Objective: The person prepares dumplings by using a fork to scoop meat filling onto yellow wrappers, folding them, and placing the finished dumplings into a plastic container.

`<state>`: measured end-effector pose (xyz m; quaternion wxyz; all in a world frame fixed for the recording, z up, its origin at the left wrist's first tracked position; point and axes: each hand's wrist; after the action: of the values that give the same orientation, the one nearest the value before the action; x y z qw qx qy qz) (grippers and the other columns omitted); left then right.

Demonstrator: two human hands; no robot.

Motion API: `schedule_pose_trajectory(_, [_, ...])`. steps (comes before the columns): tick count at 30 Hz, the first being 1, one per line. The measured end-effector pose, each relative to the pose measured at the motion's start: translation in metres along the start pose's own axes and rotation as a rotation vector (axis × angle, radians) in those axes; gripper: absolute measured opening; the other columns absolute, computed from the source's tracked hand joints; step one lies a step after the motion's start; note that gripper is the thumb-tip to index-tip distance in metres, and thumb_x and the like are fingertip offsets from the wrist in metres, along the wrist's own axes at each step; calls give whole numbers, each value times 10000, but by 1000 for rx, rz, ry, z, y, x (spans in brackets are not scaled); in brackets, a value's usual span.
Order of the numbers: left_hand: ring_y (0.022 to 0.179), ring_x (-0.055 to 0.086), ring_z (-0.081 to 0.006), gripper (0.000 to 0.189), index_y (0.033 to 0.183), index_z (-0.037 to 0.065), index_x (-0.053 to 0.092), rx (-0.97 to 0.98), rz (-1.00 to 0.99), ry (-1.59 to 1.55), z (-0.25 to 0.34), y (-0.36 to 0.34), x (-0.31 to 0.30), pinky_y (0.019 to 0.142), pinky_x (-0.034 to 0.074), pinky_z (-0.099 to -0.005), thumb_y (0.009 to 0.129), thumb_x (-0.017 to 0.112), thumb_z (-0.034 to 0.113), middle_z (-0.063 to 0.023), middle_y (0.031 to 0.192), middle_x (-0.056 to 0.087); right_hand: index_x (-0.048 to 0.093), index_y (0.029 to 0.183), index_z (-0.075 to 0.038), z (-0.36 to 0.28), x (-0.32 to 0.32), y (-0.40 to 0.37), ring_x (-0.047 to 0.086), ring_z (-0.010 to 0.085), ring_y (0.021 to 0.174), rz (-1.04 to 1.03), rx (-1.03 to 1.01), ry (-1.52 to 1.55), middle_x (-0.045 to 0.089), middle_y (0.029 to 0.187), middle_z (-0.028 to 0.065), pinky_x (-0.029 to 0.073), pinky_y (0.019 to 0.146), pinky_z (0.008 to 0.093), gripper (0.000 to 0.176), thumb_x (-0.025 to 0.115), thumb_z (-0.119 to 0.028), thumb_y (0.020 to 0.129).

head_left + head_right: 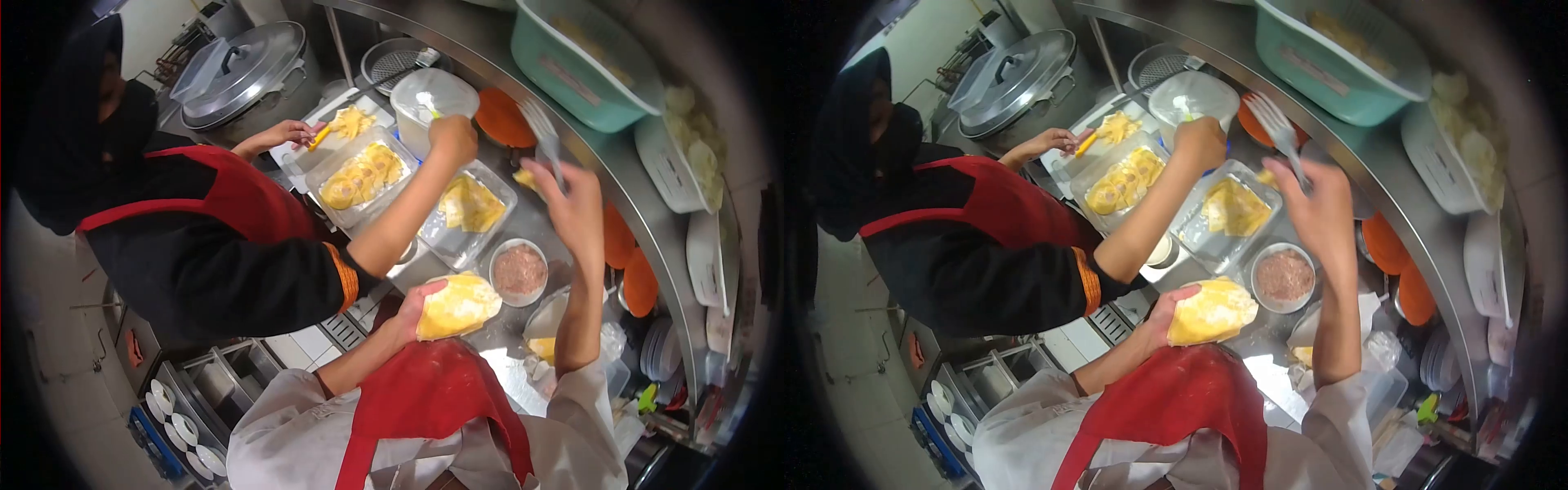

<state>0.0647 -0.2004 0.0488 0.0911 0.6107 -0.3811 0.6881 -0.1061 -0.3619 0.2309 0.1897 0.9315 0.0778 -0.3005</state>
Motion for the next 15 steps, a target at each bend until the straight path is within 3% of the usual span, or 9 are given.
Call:
schedule_pose_trajectory(3, [1226,504,-361,528,1369,-42,383,20,25,6,2,-4,-5,1064,373,-460,943,442,265,-228,1355,481,638,886,39,-14,49,74,611,394,755,-79,-273,-126,628,812,240,470,684,409,187,623,-140,836])
schedule_pose_trajectory(5, [1203,522,-360,532,1365,-27,394,19,43,-4,4,-7,-10,1034,403,-470,926,480,262,-224,1339,495,611,860,32,-28,87,115,592,440,835,-151,-337,-177,632,819,243,464,733,476,144,601,-107,822])
schedule_pose_trajectory(6, [1196,527,-359,534,1361,-30,396,19,60,-26,3,-9,-10,1029,409,-470,924,488,262,-225,1335,498,619,861,20,-26,113,138,603,433,852,-191,-321,-190,634,820,251,463,759,500,124,598,-89,807])
schedule_pose_trajectory(9, [1178,539,-356,539,1350,-40,400,34,102,-71,1,-14,-16,1015,425,-467,919,501,268,-228,1325,504,661,957,-4,-49,162,183,641,387,876,-297,-344,-295,669,871,217,494,775,455,190,648,-127,812])
schedule_pose_trajectory(15, [1136,570,-355,527,1324,-48,431,145,104,-158,-2,-24,-25,995,446,-461,926,479,294,-227,1285,540,702,944,-28,-28,259,230,643,381,946,-404,-250,-217,676,938,215,505,845,445,219,678,-213,830])
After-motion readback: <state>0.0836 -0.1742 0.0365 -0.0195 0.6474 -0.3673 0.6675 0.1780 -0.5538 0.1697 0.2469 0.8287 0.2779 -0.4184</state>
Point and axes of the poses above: each hand's wrist, its own y-axis towards the middle knuckle, its own x-axis out of the palm, z = x × y
